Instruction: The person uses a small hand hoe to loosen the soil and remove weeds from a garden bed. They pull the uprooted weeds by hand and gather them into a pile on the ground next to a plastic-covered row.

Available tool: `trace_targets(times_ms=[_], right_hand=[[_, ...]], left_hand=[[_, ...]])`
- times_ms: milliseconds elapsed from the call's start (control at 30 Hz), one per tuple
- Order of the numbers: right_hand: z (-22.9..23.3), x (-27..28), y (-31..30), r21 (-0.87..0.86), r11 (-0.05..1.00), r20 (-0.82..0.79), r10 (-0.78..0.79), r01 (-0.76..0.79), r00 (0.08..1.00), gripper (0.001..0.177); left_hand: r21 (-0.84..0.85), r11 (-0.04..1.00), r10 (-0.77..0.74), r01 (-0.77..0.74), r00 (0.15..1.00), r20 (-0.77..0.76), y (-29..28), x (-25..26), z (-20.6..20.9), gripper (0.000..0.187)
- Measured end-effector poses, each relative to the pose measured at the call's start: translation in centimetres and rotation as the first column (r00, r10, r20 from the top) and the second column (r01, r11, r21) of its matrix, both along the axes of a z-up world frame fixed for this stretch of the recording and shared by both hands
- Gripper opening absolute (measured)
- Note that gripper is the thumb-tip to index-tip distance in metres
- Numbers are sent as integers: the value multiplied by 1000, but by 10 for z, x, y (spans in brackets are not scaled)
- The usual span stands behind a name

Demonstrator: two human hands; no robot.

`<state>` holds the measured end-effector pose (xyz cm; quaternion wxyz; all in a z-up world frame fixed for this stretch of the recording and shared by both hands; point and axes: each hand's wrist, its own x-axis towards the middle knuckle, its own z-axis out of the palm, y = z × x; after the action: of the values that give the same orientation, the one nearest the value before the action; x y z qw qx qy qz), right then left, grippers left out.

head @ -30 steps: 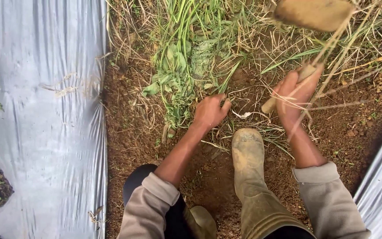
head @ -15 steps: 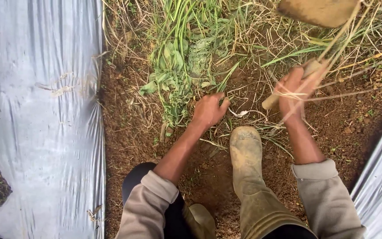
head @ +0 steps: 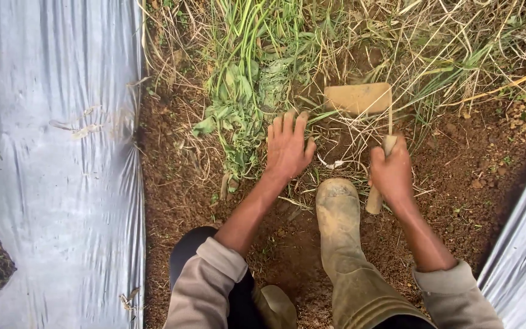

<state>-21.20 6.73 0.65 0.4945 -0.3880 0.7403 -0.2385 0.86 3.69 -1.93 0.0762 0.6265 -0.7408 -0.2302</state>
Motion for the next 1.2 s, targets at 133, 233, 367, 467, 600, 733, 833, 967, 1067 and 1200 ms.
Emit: trace_targets(times_ms=[133,233,367,467,600,733,833,967,1067,1200], right_hand=[[-14,0,33,34,992,159,-126,122,979,9],[-13,0,49,113,993,164,-61,42,985,8],[3,0,49,106,991,204,-99,78,974,7],[18,-6,37,2,996,128,-84,84,988,9],[17,-30,-4,-244,953,91,-160,178,983,15],[10,-32,-49,-211,862,234,-413,461,880,16],[-10,-15,-56,-324,685,473,-480,653,739,20],[13,20,-41,-188,969,131,-136,159,982,15],[7,8,-36,-290,955,23,-60,64,998,18],[10,11,-53,-591,770,169,-174,241,970,18]], left_hand=[[2,987,-159,159,987,13,-10,-18,18,66],[126,957,-261,263,965,-28,-13,-28,18,63],[238,927,-284,290,957,-62,-8,-27,5,52],[245,937,-238,250,968,-80,-1,-23,1,51],[274,930,-237,246,969,-68,5,-16,-9,52],[316,925,-203,209,978,-53,14,-16,-31,56],[255,945,-198,206,979,-55,14,-14,-32,54],[101,973,-204,210,977,-66,15,-11,-27,41],[103,973,-203,207,978,-49,16,-9,-29,38],[135,971,-192,195,981,-38,13,-5,-34,34]])
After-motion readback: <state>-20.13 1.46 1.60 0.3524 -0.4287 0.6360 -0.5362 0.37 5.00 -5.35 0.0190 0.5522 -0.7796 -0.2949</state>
